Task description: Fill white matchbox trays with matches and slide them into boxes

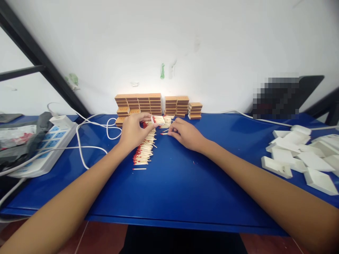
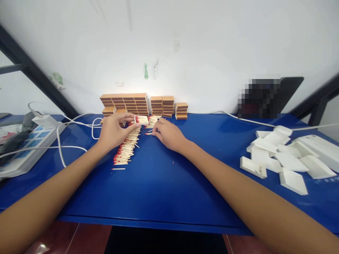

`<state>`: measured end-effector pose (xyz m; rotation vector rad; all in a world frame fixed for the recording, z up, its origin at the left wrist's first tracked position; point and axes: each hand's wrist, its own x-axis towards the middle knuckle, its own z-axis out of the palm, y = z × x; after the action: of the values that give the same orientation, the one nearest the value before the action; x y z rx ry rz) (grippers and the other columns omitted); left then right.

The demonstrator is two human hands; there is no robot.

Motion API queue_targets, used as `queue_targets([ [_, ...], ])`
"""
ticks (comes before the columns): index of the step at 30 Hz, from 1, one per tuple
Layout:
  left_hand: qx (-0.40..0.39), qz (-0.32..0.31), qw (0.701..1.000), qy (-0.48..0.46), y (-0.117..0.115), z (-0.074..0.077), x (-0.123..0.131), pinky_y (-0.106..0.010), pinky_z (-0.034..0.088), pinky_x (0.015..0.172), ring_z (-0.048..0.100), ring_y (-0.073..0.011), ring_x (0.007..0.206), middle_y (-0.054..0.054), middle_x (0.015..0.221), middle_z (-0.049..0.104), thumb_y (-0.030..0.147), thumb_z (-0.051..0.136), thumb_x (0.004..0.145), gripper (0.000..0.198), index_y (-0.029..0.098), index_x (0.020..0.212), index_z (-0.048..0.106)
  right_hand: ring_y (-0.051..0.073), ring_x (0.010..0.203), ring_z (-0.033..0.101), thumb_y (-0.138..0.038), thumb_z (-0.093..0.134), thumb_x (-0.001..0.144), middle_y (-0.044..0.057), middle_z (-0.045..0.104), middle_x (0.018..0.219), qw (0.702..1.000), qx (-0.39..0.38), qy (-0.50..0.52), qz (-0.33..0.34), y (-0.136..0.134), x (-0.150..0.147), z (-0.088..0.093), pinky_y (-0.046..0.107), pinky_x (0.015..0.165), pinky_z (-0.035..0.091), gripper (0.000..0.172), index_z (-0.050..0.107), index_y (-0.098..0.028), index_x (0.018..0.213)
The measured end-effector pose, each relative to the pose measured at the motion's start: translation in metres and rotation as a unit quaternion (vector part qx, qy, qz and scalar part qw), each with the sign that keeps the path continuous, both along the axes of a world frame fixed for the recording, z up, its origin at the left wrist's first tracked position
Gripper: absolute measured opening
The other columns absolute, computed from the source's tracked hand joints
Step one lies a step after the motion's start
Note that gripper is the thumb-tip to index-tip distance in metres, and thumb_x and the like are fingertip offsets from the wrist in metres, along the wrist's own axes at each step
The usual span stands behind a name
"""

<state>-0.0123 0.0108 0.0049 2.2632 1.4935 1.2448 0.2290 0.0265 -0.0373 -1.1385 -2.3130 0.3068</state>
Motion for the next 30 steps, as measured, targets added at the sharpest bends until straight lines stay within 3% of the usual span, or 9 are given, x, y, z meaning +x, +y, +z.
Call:
queue_targets([
  [5, 0.002, -0.009, 1.0, 0.006, 0.003, -0.003, -0.002, -0.038, 0.064, 0.094, 0.08, -0.0287, 0.105, -0.007, 0.105, 0.084, 0.042, 0.09, 0.084, 0.034, 0.02, 0.107, 0.079, 0.02, 0.087, 0.06, -0.019, 0.063, 0.102, 0.007, 0.061, 0.102, 1.0, -0.009, -0.018, 0.007, 0.0, 0.003, 0.003, 0.034, 0.082, 0.047, 0.009, 0.066, -0.019, 0.094],
  [13, -0.002, -0.06, 0.997, 0.043, 0.005, -0.007, -0.003, -0.04, 0.063, 0.092, 0.08, -0.0284, 0.101, -0.007, 0.108, 0.083, 0.048, 0.088, 0.085, 0.035, 0.021, 0.106, 0.081, 0.021, 0.084, 0.059, -0.023, 0.064, 0.101, 0.006, 0.06, 0.098, 0.991, 0.056, 0.113, -0.034, -0.002, 0.005, 0.009, 0.035, 0.077, 0.047, 0.007, 0.066, -0.02, 0.095],
  [20, -0.022, -0.113, 0.993, 0.006, -0.003, -0.007, 0.006, -0.042, 0.062, 0.096, 0.079, -0.0287, 0.106, -0.007, 0.113, 0.082, 0.051, 0.089, 0.083, 0.039, 0.022, 0.108, 0.082, 0.021, 0.085, 0.058, -0.024, 0.065, 0.1, 0.005, 0.06, 0.097, 0.99, 0.065, 0.124, -0.006, -0.008, -0.001, 0.01, 0.035, 0.077, 0.047, 0.006, 0.065, -0.021, 0.094],
  [25, -0.037, -0.093, 0.995, -0.015, 0.001, -0.007, 0.002, -0.041, 0.062, 0.098, 0.079, -0.0283, 0.107, -0.007, 0.114, 0.082, 0.048, 0.09, 0.082, 0.04, 0.021, 0.11, 0.081, 0.021, 0.083, 0.058, -0.025, 0.061, 0.103, 0.006, 0.059, 0.096, 0.987, 0.078, 0.144, -0.009, -0.006, 0.0, 0.009, 0.035, 0.076, 0.047, 0.01, 0.067, -0.021, 0.096],
  [30, -0.024, -0.026, 0.999, -0.028, 0.004, -0.002, -0.002, -0.035, 0.064, 0.092, 0.081, -0.027, 0.104, -0.007, 0.106, 0.084, 0.038, 0.091, 0.082, 0.034, 0.018, 0.107, 0.079, 0.023, 0.088, 0.059, -0.022, 0.064, 0.1, 0.008, 0.063, 0.1, 0.993, 0.064, 0.101, -0.012, 0.003, 0.004, -0.002, 0.038, 0.083, 0.049, 0.007, 0.07, -0.021, 0.102],
])
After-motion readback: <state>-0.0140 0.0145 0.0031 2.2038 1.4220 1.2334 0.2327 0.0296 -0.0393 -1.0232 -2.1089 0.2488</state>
